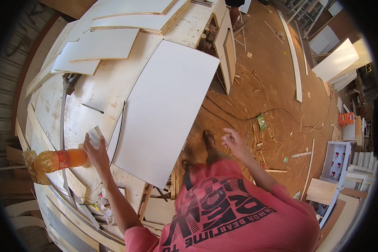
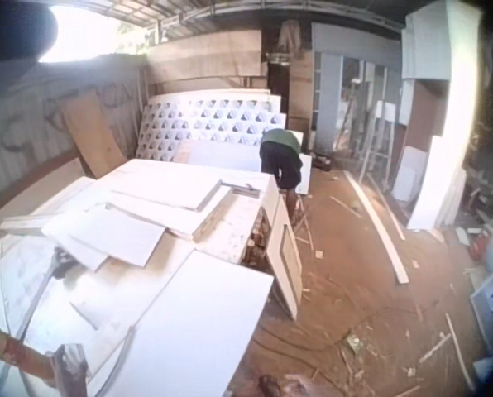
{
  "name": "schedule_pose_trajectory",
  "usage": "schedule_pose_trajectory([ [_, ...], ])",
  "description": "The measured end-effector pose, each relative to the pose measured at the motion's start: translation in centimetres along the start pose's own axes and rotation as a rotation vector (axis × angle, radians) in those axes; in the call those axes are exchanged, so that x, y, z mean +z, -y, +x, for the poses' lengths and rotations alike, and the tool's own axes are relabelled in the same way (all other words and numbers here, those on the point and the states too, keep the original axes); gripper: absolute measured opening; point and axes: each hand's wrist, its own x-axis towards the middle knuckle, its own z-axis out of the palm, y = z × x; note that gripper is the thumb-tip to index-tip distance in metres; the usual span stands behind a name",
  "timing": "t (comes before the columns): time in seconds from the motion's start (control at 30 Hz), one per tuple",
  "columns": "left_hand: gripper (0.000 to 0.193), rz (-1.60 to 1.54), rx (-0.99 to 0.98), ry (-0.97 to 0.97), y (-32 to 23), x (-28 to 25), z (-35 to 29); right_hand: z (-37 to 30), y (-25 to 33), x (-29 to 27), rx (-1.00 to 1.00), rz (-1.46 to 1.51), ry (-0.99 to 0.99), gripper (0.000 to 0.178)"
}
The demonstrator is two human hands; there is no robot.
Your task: The person applies adhesive strips to the edges of wood panels by hand, pressing them down and then using a block to smooth and secure the edging.
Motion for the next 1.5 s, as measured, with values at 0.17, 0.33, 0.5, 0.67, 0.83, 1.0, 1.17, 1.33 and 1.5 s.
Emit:
schedule_pose_trajectory([
  [0.17, 0.072, -0.158, 0.546, 0.329, -15.5, 3.5, -8.4, 1.4, 11.8, 6.0, -0.301, 0.250, 0.242, 0.051],
  [0.33, 0.078, -0.191, 0.788, 0.325, -21.0, 9.6, -11.8, 4.8, 13.5, 4.4, -0.012, 0.653, 0.419, 0.064],
  [0.5, 0.080, -0.194, 0.860, 0.425, -24.5, 14.2, -12.5, 6.4, 12.3, -0.7, -0.047, 0.656, 0.342, 0.057],
  [0.67, 0.084, -0.251, 0.839, 0.586, -27.0, 17.9, -11.7, 10.3, 10.8, -4.7, -0.071, 0.543, 0.072, 0.052],
  [0.83, 0.053, 0.225, 0.540, 0.224, -19.9, 22.2, -3.7, 19.5, 8.8, -8.4, -0.215, 0.282, -0.307, 0.049],
  [1.0, 0.053, 0.401, 0.518, 0.233, -17.5, 23.6, -2.3, 26.4, 5.6, -7.8, -0.447, 0.038, -0.393, 0.046],
  [1.17, 0.054, 0.437, 0.543, 0.261, -17.1, 23.6, -2.3, 26.4, 5.6, -5.9, -0.410, 0.175, -0.434, 0.047],
  [1.33, 0.054, 0.441, 0.592, 0.285, -16.8, 23.8, -2.2, 20.9, 4.6, -3.2, -0.193, 0.223, -0.252, 0.045],
  [1.5, 0.054, 0.430, 0.592, 0.292, -16.7, 23.6, -1.9, 13.5, 1.5, 0.6, -0.259, 0.028, -0.014, 0.046],
])
